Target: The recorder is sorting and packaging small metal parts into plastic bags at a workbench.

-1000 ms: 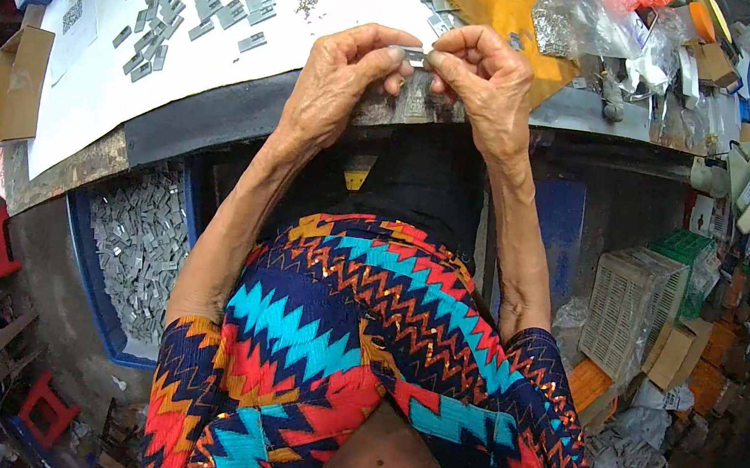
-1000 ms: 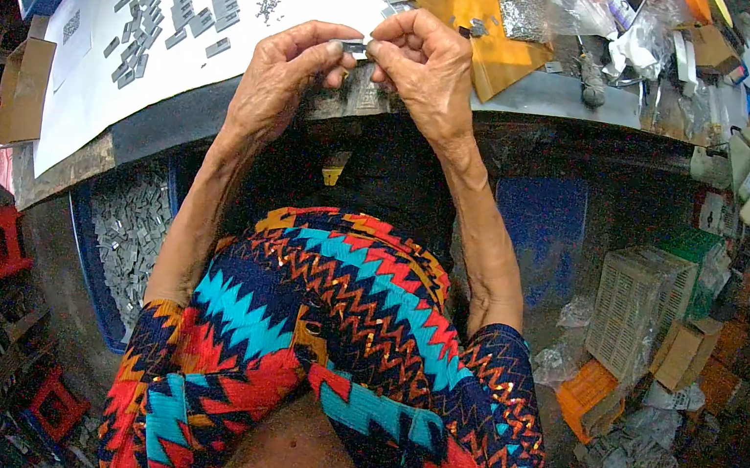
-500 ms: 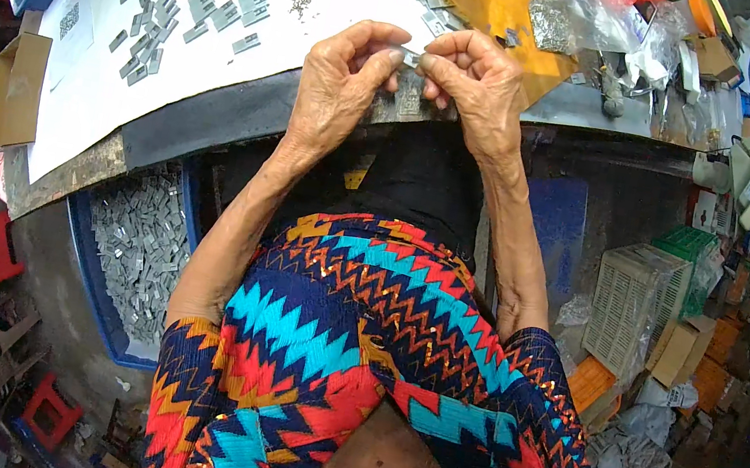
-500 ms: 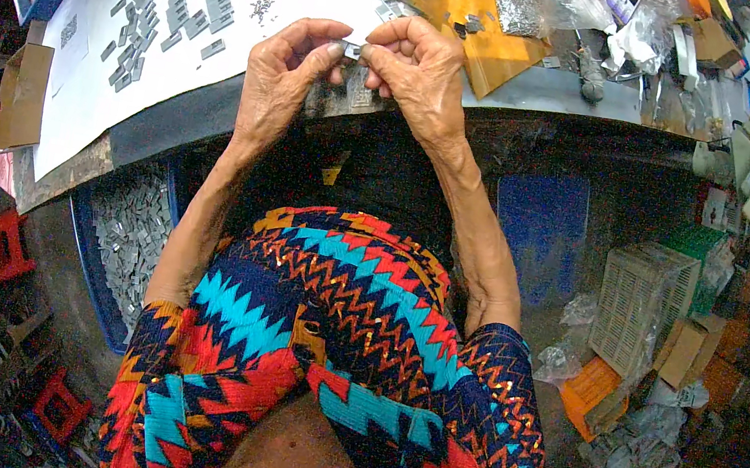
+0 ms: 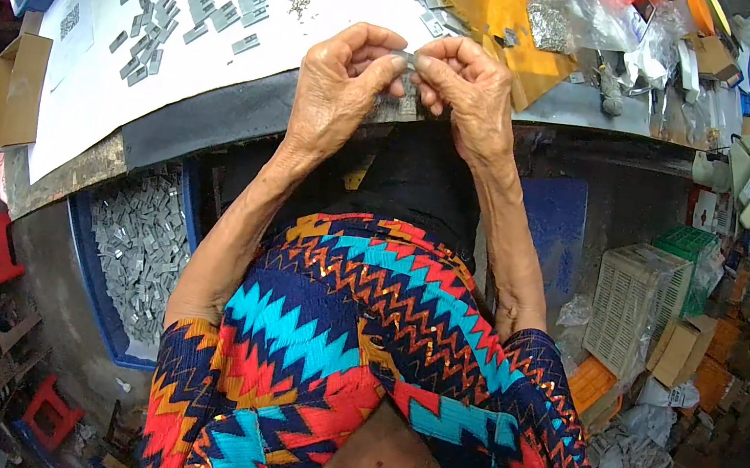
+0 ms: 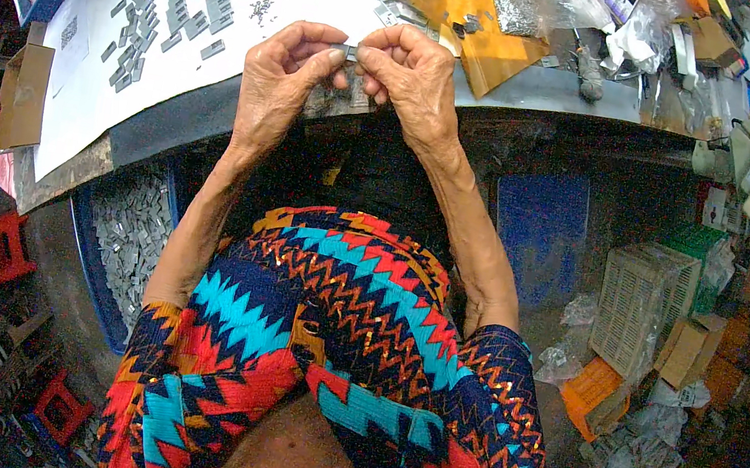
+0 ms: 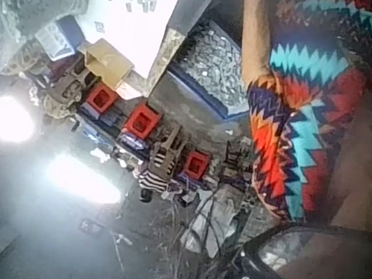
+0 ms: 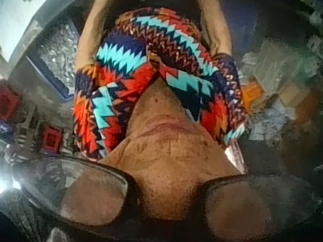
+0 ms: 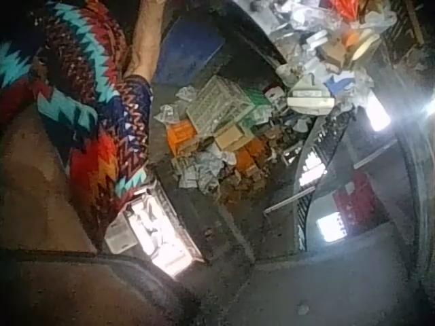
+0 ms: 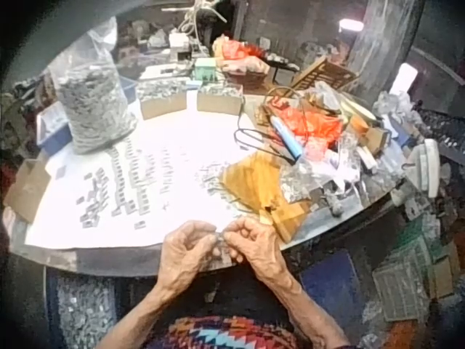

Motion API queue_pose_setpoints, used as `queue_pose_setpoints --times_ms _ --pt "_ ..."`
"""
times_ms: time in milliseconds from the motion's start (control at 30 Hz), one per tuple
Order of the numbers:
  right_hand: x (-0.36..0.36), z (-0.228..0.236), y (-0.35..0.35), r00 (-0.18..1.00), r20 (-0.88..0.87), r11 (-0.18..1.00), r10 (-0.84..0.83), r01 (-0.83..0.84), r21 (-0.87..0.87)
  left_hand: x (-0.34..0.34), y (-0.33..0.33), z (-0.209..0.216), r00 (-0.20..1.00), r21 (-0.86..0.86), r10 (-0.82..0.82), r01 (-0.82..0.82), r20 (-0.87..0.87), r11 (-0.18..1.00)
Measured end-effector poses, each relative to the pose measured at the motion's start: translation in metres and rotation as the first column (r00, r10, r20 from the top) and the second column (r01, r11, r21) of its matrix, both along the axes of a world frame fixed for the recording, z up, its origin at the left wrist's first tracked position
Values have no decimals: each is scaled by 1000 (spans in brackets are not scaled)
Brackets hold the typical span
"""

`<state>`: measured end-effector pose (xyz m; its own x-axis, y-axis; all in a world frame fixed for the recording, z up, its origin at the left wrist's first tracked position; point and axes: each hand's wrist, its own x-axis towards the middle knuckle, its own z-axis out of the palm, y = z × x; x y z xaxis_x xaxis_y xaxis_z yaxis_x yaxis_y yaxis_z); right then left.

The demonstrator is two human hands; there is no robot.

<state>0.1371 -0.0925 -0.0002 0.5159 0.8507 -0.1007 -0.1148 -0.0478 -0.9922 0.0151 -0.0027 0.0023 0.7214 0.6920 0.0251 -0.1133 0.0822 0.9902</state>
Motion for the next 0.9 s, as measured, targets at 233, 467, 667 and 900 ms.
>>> queue_pose_setpoints --times_ms 233,467,667,900 --pt "-10 -4 3 997 -52 997 -61 62 34 1 -1 -4 998 -83 -9 14 62 996" --pt "-12 2 5 988 147 998 -57 54 18 -4 3 -6 997 -102 -24 32 75 994" --pt "-6 0 3 997 46 997 -55 58 -60 -6 5 -6 995 199 -45 63 -92 978" --pt "-8 1 11 978 202 998 -52 59 -26 -9 13 -6 991 646 82 8 -109 763"
